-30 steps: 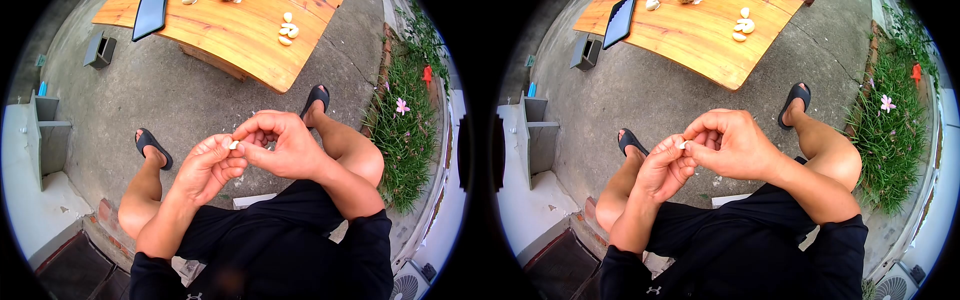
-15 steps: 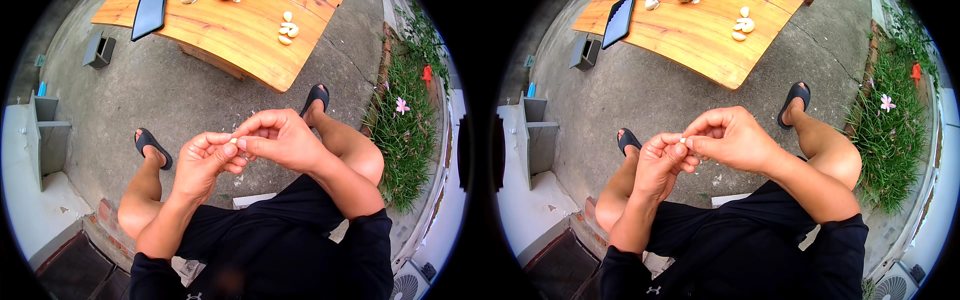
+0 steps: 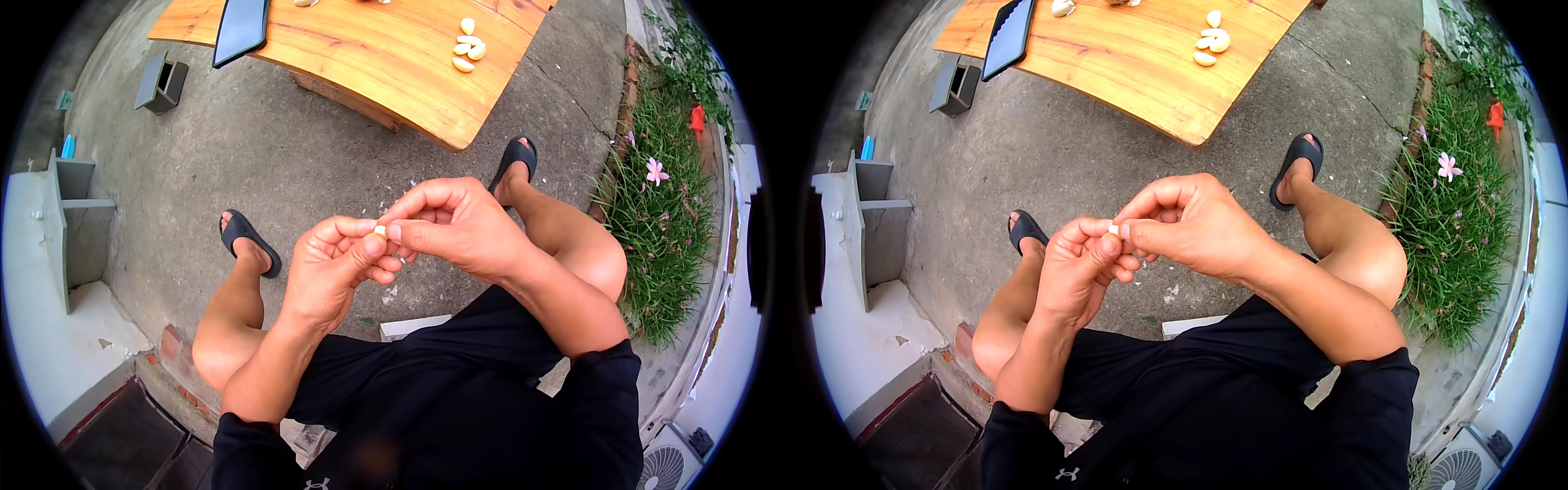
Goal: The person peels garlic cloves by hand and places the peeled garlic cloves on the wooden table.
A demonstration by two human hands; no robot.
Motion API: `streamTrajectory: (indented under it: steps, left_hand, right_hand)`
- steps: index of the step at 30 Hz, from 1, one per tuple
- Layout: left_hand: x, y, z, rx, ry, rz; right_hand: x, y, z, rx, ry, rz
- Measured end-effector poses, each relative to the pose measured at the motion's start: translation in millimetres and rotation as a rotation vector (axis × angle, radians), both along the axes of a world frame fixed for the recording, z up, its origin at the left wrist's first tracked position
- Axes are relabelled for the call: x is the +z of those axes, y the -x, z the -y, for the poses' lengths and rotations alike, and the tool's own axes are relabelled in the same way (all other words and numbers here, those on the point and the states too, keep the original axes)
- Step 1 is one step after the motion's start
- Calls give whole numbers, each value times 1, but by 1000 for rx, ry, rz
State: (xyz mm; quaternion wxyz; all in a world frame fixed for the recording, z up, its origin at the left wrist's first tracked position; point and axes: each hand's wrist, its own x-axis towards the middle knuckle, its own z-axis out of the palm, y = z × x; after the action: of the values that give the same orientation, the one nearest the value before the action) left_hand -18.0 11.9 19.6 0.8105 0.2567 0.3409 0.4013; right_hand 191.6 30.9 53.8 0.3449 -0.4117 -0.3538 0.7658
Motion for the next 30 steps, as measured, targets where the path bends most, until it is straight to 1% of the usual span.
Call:
streamTrajectory:
  steps: [9, 14, 30]
  left_hand:
    - [-1, 0, 0, 1, 16, 39]
    - [-1, 0, 0, -13, -10, 11]
    - [-5, -1, 1, -17, 13, 34]
  right_hand:
    - [0, 0, -1, -15, 38, -32]
    - [-1, 0, 0, -9, 29, -14]
    - [-3, 0, 0, -4, 50, 13]
